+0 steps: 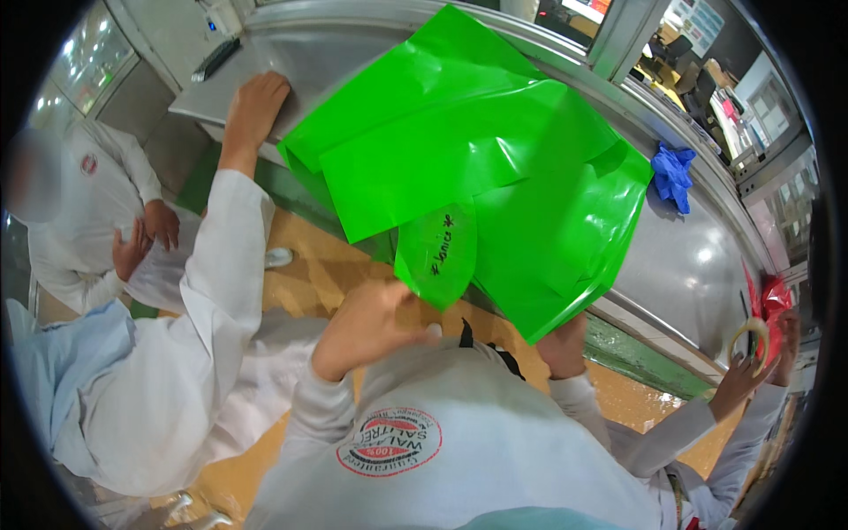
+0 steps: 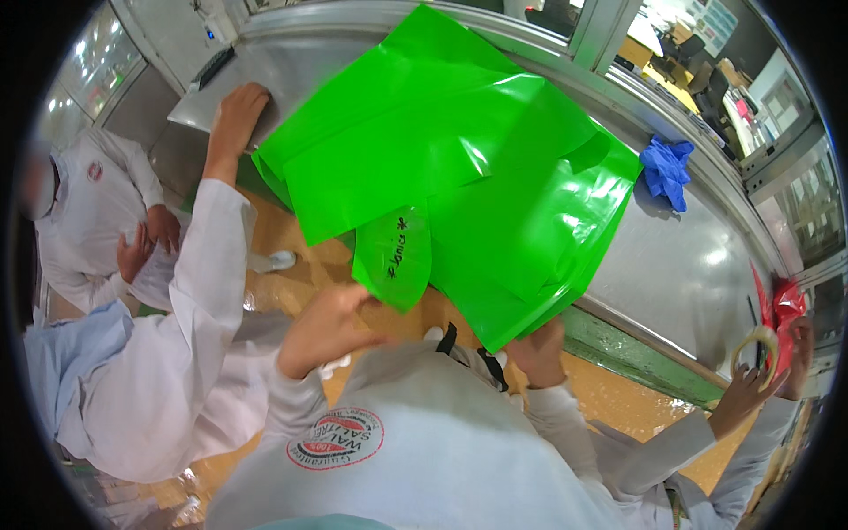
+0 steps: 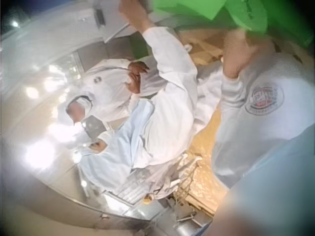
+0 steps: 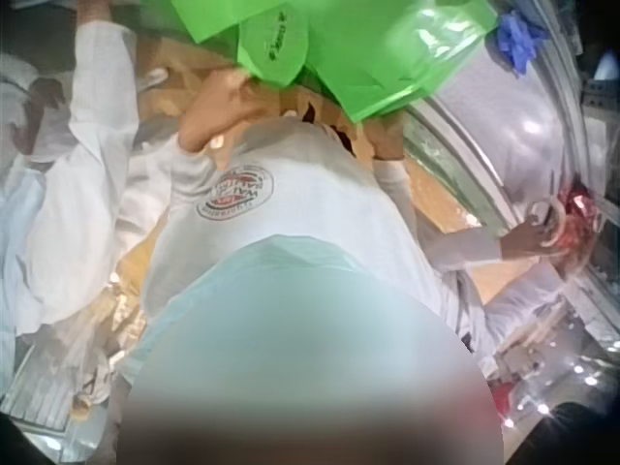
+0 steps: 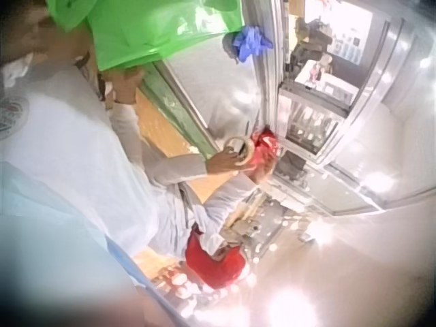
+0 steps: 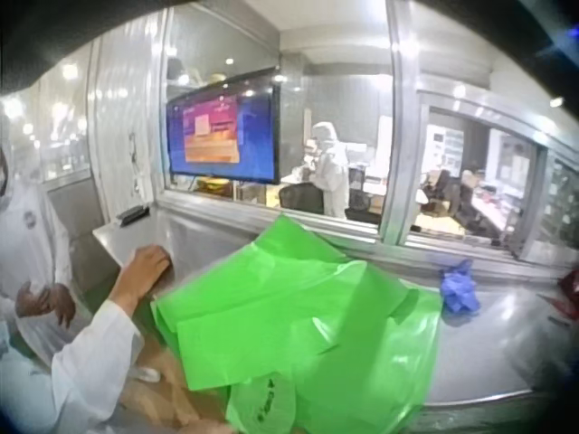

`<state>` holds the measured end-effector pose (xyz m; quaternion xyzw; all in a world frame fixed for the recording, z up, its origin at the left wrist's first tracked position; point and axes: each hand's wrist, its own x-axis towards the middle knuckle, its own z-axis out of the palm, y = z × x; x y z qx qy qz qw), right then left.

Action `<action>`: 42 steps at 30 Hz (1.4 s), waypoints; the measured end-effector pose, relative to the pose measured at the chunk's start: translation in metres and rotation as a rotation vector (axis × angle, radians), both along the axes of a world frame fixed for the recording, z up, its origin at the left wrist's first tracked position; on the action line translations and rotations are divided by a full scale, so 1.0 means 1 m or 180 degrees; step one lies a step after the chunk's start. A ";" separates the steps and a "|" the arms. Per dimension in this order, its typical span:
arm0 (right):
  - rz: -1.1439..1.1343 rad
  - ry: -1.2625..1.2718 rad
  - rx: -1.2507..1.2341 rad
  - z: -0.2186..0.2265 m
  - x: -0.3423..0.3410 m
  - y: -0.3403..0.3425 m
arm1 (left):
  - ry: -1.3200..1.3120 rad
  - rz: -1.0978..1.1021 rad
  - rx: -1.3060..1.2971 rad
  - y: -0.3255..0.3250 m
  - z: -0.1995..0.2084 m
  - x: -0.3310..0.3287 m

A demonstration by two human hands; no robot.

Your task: The person folds a green plastic bag, writes on it with a marker, and seals it with clear tape. They then put on blue gloves and walk through a cleanroom area.

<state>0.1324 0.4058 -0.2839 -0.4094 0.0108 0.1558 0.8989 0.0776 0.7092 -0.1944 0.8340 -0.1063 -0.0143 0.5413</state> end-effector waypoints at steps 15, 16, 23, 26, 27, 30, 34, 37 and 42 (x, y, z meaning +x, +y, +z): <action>0.1425 -0.1108 -0.3624 0.098 -0.039 -0.058 | -0.0145 0.0833 0.2873 0.046 0.120 0.278; 0.1887 -0.1453 -0.4423 0.123 -0.041 -0.062 | -0.0102 0.0790 0.2972 0.048 0.130 0.276; -0.0049 -0.2906 -0.3248 0.235 -0.049 -0.095 | -0.1082 -0.0573 0.1284 0.004 0.244 0.283; -0.1696 -0.3617 -0.3055 0.294 0.001 -0.095 | -0.2332 -0.0944 0.1947 -0.031 0.328 0.235; -0.2073 -0.3839 -0.3333 0.320 0.022 -0.098 | -0.2605 -0.0973 0.2027 -0.043 0.348 0.226; -0.2827 -0.3735 -0.4230 0.399 0.061 -0.057 | -0.3424 -0.1498 0.1876 -0.049 0.391 0.214; -0.2166 -0.3978 -0.3967 0.444 0.088 -0.026 | -0.3320 -0.1520 0.1742 -0.069 0.423 0.182; -0.1287 -0.3546 -0.2401 0.470 0.115 -0.022 | -0.2809 -0.0669 0.1460 -0.082 0.418 0.153; -0.0591 -0.3245 -0.1528 0.478 0.113 -0.025 | -0.2592 -0.0778 0.2272 0.008 0.433 0.179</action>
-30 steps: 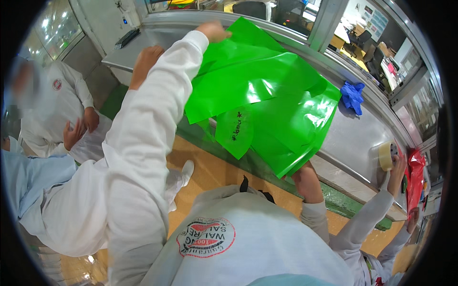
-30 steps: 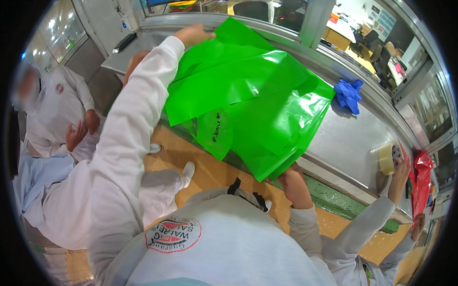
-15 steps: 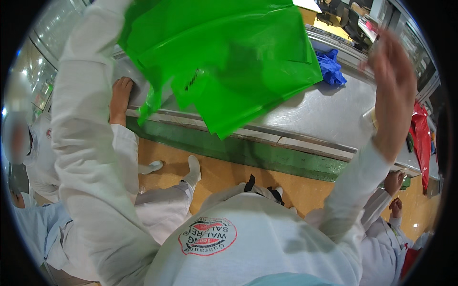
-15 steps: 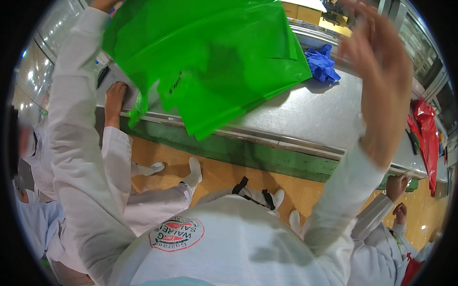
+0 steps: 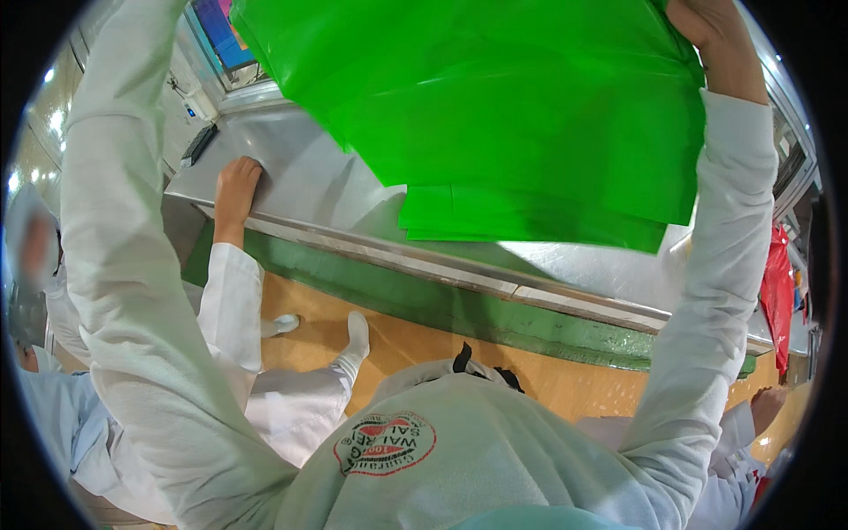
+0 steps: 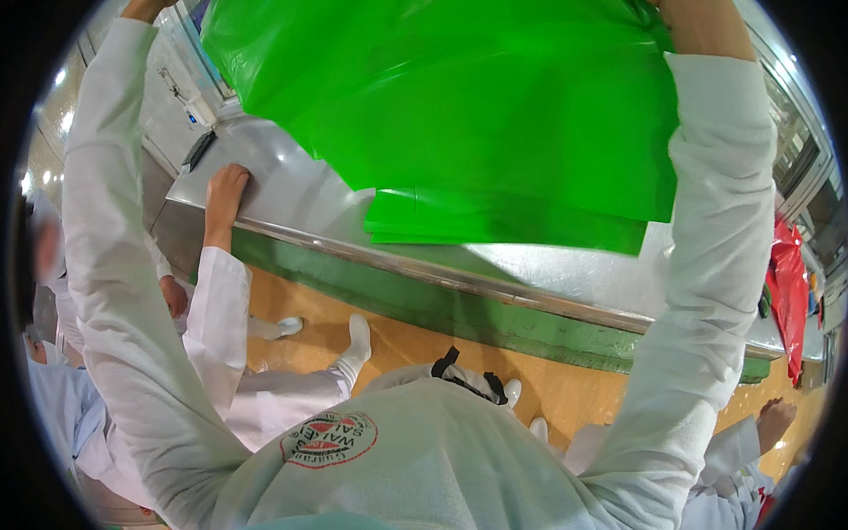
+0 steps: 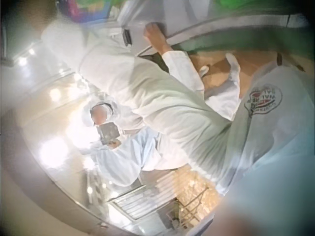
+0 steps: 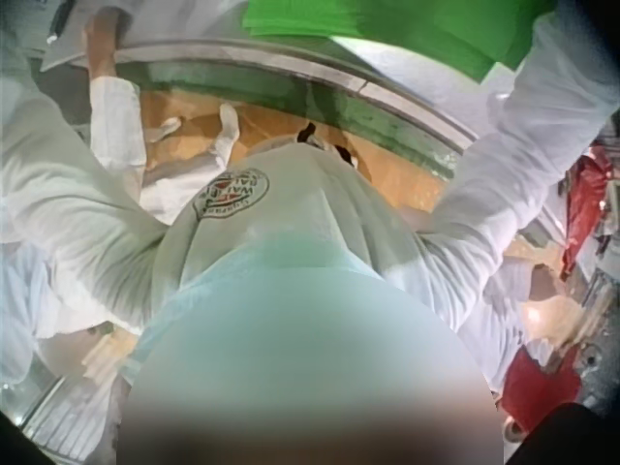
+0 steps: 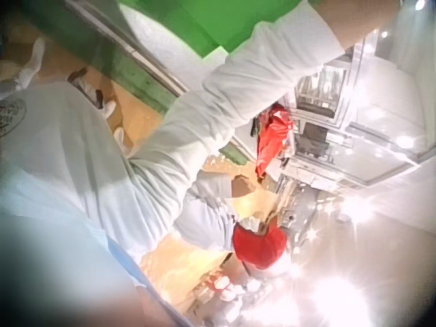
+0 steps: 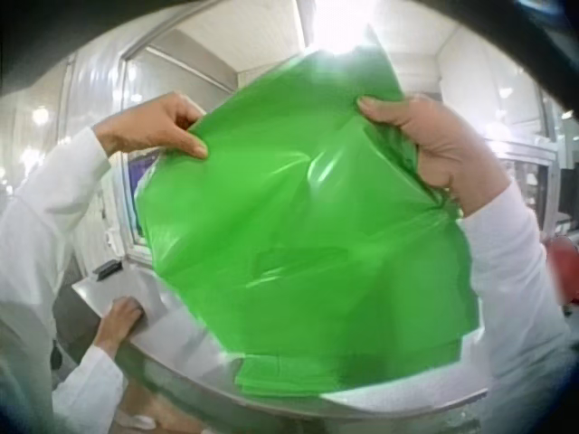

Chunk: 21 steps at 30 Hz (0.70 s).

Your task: The person folds a green plastic bag, writes on it with a marker, and seals it with clear tape. They then put on blue gloves and walk through a cleanroom area.

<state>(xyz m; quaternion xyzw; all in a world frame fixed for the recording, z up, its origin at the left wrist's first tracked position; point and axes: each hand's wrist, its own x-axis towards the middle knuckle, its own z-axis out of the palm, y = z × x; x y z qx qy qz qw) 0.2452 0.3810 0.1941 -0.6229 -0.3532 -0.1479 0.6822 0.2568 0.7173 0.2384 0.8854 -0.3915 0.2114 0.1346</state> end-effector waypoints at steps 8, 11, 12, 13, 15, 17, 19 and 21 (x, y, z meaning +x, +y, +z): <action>-0.0888 0.0593 -0.0867 -0.015 0.059 -0.031 | -0.0727 0.0051 -0.0338 0.014 -0.001 0.092; -0.1433 0.1065 -0.1209 -0.053 0.064 -0.006 | -0.0991 0.0315 -0.0196 0.015 -0.037 0.116; -0.1327 0.0858 -0.1370 -0.065 0.077 -0.022 | -0.1139 0.0196 -0.0100 0.004 -0.040 0.116; -0.1279 0.0637 -0.1531 -0.075 0.095 -0.052 | -0.1081 0.0116 -0.0228 -0.009 -0.042 0.116; -0.1366 0.0038 -0.1969 -0.091 0.106 -0.061 | -0.0913 0.0089 -0.0450 -0.018 -0.056 0.118; -0.1404 0.0012 -0.2138 -0.104 0.096 -0.058 | -0.0681 -0.0017 -0.0668 -0.019 -0.065 0.116; -0.1437 -0.0154 -0.2199 -0.118 0.082 -0.058 | -0.0168 0.0006 -0.0647 -0.021 -0.069 0.092; -0.1530 -0.0073 -0.1786 -0.149 0.062 -0.058 | 0.0664 -0.0013 -0.0053 -0.018 -0.084 0.060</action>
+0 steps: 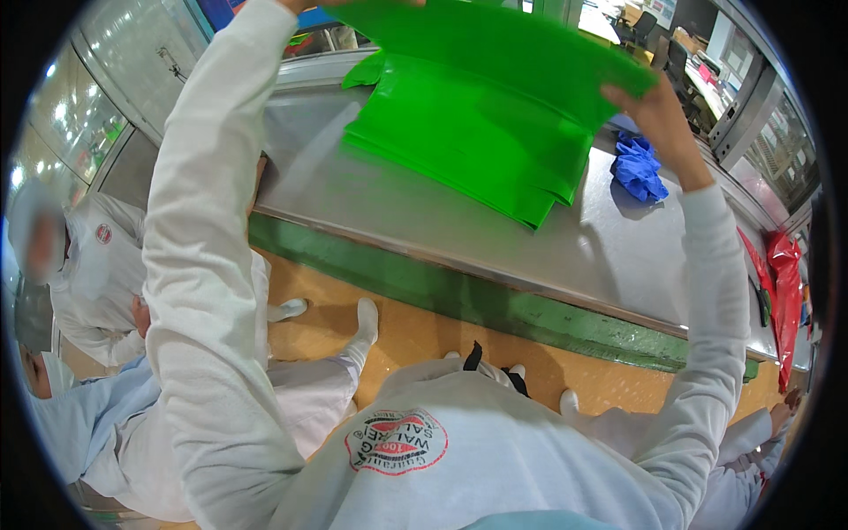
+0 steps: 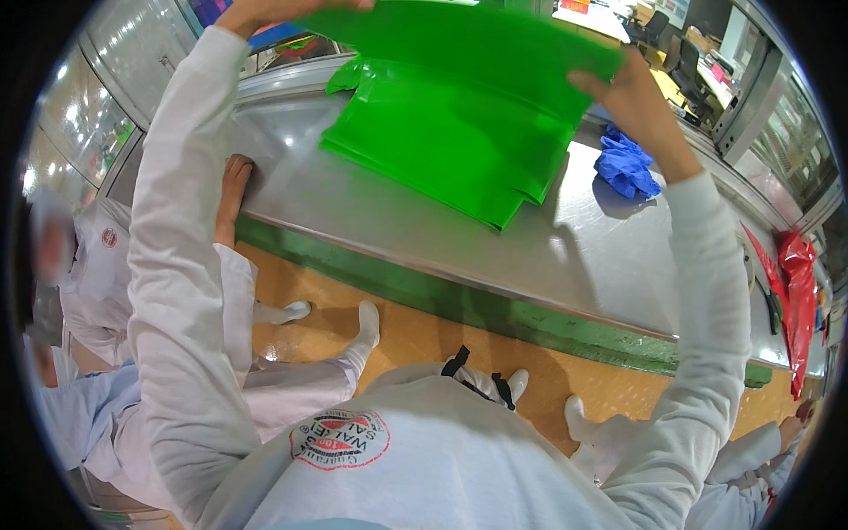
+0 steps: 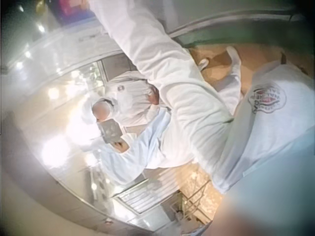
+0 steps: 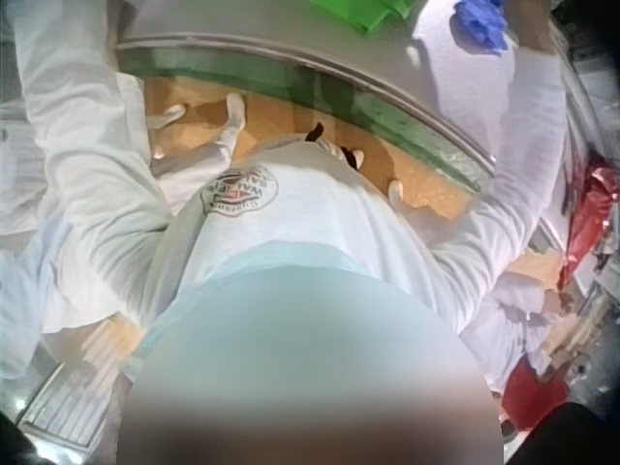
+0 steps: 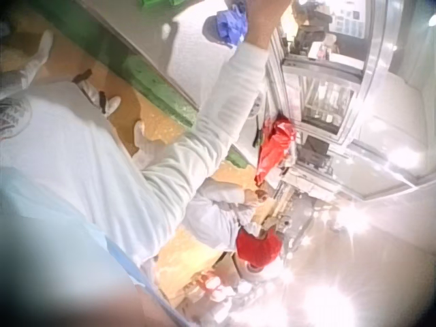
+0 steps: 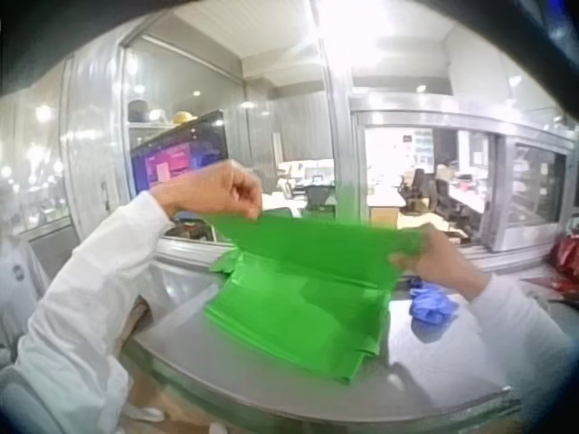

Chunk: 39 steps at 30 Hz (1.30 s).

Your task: The person folds a green plastic bag, writes on it with a marker, and seals it with clear tape. They then put on blue gloves and walk through a cleanroom area.

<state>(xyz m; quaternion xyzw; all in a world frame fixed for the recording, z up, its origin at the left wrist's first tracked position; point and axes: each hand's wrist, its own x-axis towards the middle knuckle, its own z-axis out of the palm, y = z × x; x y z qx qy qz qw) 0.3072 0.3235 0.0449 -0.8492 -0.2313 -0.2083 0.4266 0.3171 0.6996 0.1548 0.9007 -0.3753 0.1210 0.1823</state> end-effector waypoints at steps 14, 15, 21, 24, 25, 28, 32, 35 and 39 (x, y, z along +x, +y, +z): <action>0.1481 0.1118 -0.0856 -0.028 -0.015 -0.020 | 0.0657 -0.0231 0.1090 -0.048 -0.153 0.096; 0.0719 0.0856 -0.0626 -0.046 -0.015 -0.027 | 0.0733 -0.0031 0.1225 -0.070 -0.163 0.098; 0.0286 0.0569 -0.1792 -0.073 0.021 -0.016 | -0.0128 0.0016 0.1421 -0.097 -0.187 0.102; 0.0262 0.0134 -0.1868 -0.076 0.019 0.001 | 0.0301 -0.0585 0.1325 -0.087 -0.167 0.105; 0.0300 0.0304 -0.1942 -0.070 0.019 0.003 | 0.0477 -0.0711 0.1233 -0.087 -0.158 0.100; 0.0526 0.1153 -0.1770 -0.043 0.021 0.019 | 0.0718 -0.0833 0.0918 -0.075 -0.120 0.079; 0.0215 0.0319 -0.1783 -0.025 0.021 0.018 | 0.0861 -0.0499 0.0626 -0.068 -0.081 0.055; 0.0274 -0.0135 -0.1477 -0.019 0.025 0.004 | -0.0114 -0.0009 0.1342 -0.063 -0.102 0.028; 0.0112 -0.0867 -0.1555 0.006 0.019 0.012 | -0.0188 -0.0170 0.1483 -0.035 -0.105 0.035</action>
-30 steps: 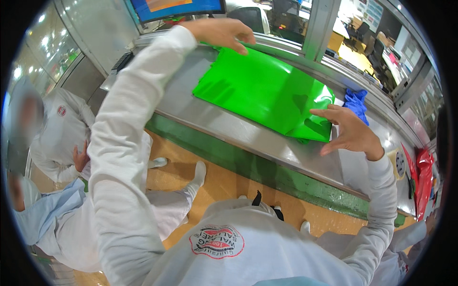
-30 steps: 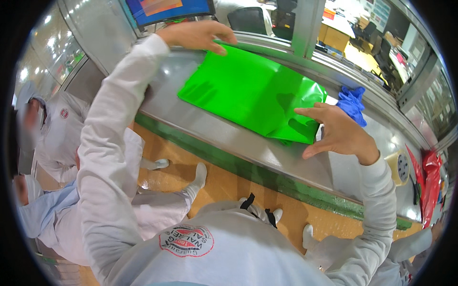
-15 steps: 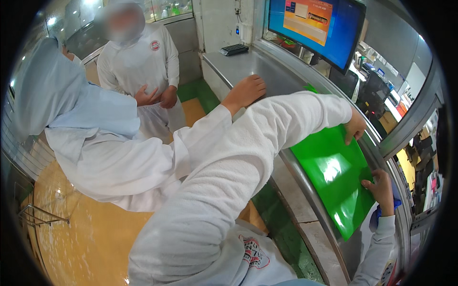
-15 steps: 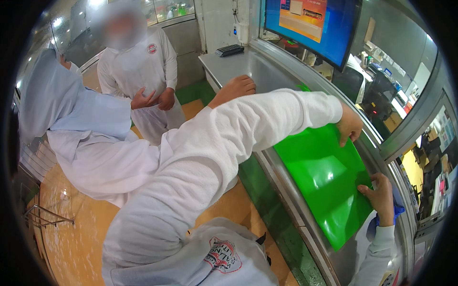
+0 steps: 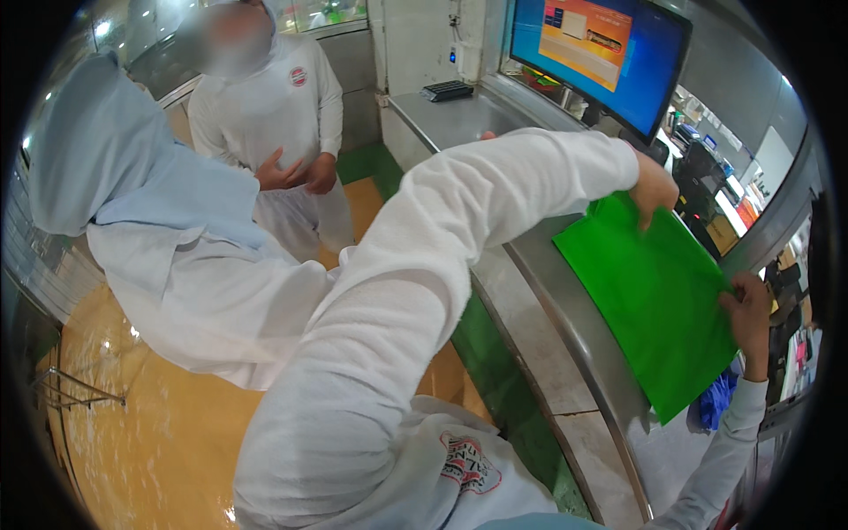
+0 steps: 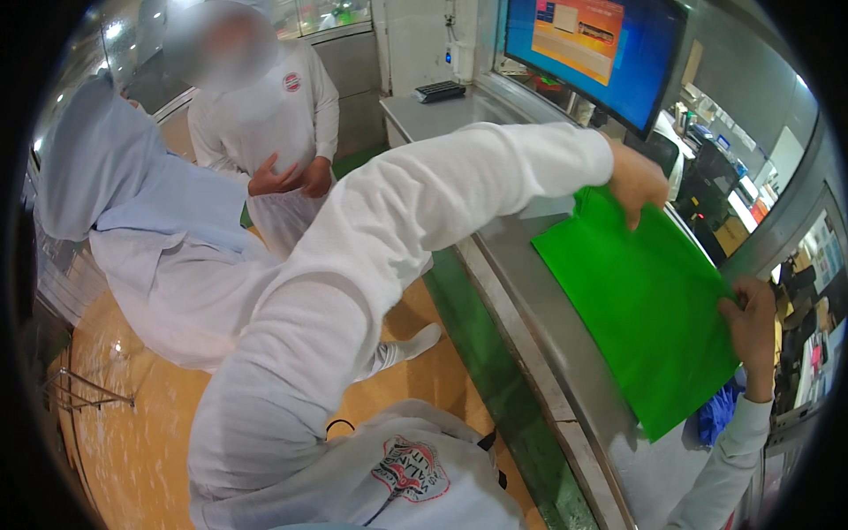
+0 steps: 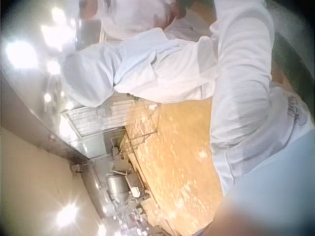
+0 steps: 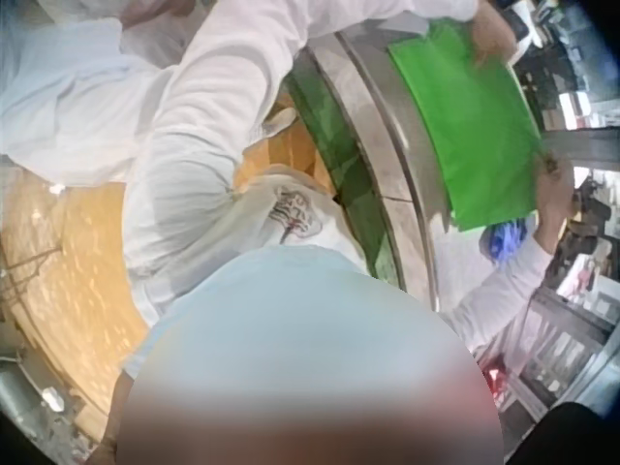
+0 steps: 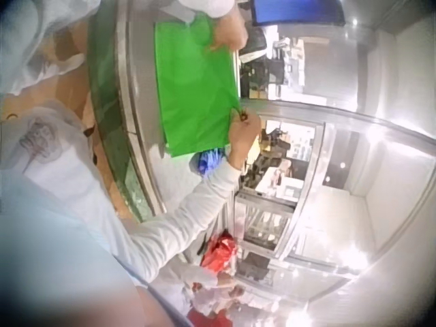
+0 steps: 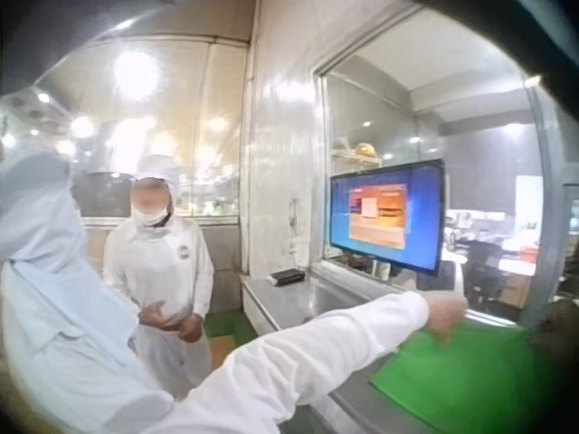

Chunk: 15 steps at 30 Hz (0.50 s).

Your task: The person folds a green plastic bag, writes on it with a marker, and seals it with clear tape. They then put on blue gloves and walk through a cleanroom area.

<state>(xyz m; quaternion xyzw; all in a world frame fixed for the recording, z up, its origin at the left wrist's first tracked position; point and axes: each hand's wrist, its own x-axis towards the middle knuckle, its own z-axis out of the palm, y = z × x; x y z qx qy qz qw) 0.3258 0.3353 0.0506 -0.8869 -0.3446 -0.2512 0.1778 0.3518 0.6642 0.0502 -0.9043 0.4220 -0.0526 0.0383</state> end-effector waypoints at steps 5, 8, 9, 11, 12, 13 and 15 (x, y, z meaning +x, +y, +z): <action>-0.0117 -0.1691 -0.0281 0.055 -0.021 0.028 | -0.1725 0.0315 -0.1132 0.032 0.051 -0.004; -0.0101 -0.2615 -0.0470 0.074 -0.051 0.021 | -0.2311 -0.0167 -0.1082 0.020 0.085 -0.022; -0.0284 -0.2461 -0.0602 0.071 -0.064 0.008 | -0.2298 -0.0079 -0.0822 0.004 0.086 -0.027; -0.0460 -0.2011 -0.0834 0.052 -0.080 0.008 | -0.1836 -0.0049 -0.0790 0.000 0.072 -0.036; -0.0440 -0.1744 -0.0883 0.037 -0.087 0.011 | -0.1404 -0.0091 -0.0961 0.009 0.058 -0.049; -0.0344 -0.1414 -0.1132 0.024 -0.096 0.012 | -0.1104 -0.0046 -0.0715 0.014 0.051 -0.070; -0.0324 -0.0578 -0.1479 -0.003 -0.107 -0.002 | -0.0461 -0.0240 -0.0434 0.007 0.019 -0.075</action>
